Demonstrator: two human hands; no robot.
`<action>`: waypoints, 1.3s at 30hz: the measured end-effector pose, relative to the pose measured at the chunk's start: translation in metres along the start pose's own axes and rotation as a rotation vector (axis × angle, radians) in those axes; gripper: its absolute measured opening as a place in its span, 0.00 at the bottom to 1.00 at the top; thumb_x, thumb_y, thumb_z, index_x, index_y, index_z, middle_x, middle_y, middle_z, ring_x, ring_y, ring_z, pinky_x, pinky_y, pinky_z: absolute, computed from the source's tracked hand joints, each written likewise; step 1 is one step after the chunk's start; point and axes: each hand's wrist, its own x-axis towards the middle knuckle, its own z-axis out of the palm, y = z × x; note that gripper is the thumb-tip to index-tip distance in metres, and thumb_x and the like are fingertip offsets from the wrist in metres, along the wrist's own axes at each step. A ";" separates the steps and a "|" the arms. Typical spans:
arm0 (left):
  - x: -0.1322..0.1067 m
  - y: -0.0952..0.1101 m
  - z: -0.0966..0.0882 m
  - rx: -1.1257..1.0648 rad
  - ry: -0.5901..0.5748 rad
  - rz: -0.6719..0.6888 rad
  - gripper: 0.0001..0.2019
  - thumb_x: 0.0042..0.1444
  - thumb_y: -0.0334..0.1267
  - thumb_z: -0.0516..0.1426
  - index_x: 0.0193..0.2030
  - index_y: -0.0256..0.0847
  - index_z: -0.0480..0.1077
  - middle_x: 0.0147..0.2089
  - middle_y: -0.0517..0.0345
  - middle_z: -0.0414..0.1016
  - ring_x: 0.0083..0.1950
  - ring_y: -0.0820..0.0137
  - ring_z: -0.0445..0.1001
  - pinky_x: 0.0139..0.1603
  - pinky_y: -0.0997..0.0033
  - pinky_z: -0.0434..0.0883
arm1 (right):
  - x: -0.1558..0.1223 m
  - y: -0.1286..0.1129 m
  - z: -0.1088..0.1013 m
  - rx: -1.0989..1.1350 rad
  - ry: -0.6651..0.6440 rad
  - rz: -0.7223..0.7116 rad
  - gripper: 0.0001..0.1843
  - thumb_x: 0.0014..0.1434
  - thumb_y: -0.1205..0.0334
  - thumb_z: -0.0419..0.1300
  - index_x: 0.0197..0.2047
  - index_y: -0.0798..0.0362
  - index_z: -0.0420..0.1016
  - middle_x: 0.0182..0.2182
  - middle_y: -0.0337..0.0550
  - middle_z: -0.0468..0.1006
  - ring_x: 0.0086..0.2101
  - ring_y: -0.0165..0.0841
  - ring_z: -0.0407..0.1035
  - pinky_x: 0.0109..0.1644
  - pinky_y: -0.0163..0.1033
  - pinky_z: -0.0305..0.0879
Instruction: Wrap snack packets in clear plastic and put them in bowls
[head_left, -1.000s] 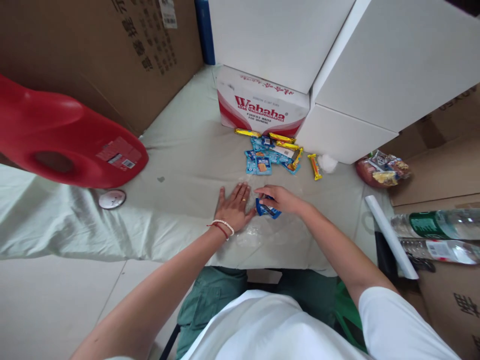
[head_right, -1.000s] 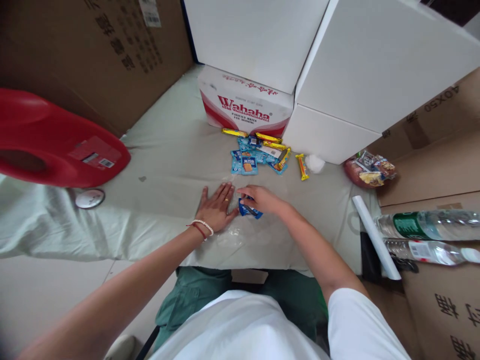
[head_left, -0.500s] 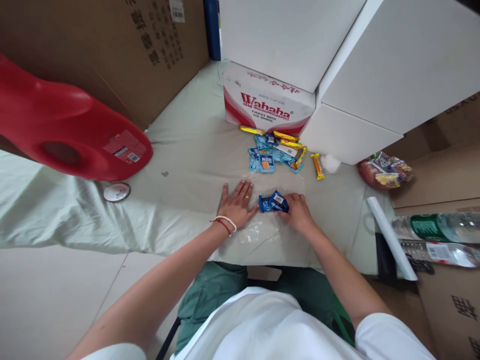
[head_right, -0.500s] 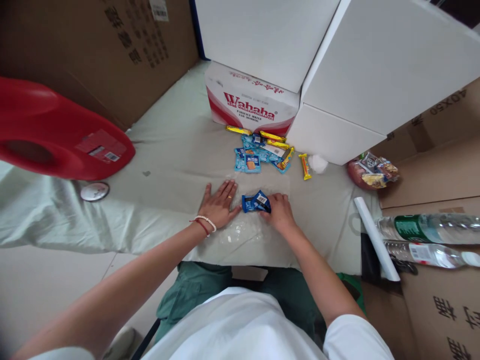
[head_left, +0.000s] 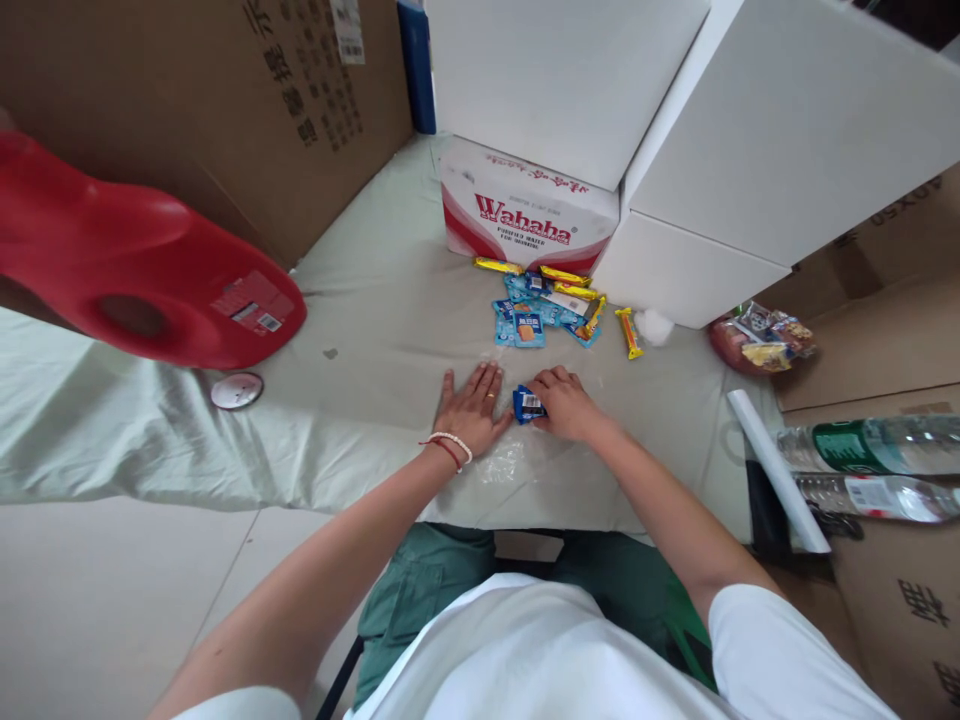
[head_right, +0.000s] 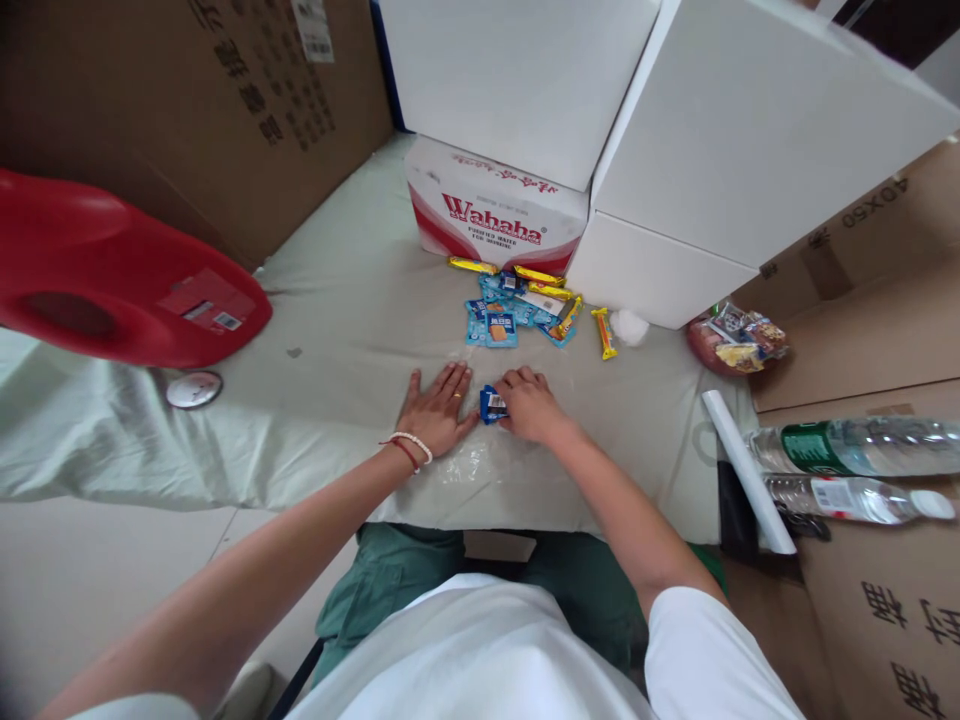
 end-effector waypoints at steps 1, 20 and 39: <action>0.000 0.000 0.000 0.000 0.002 0.002 0.36 0.72 0.54 0.41 0.82 0.42 0.45 0.83 0.46 0.45 0.83 0.53 0.45 0.79 0.29 0.31 | 0.002 -0.001 0.001 -0.005 -0.007 -0.011 0.29 0.60 0.58 0.71 0.63 0.53 0.74 0.57 0.57 0.75 0.58 0.53 0.62 0.59 0.55 0.60; 0.000 -0.001 0.004 -0.002 0.014 -0.009 0.37 0.72 0.56 0.40 0.82 0.40 0.44 0.83 0.46 0.44 0.83 0.53 0.45 0.79 0.28 0.32 | -0.002 0.004 0.013 0.075 0.009 0.165 0.34 0.60 0.49 0.71 0.64 0.54 0.72 0.57 0.59 0.76 0.59 0.55 0.63 0.59 0.56 0.62; -0.006 -0.021 0.011 -0.161 0.262 -0.063 0.30 0.68 0.39 0.49 0.76 0.40 0.58 0.81 0.39 0.52 0.81 0.54 0.53 0.77 0.46 0.59 | -0.132 0.000 0.081 0.509 0.389 0.162 0.13 0.71 0.55 0.58 0.53 0.43 0.80 0.52 0.51 0.79 0.54 0.46 0.72 0.59 0.57 0.71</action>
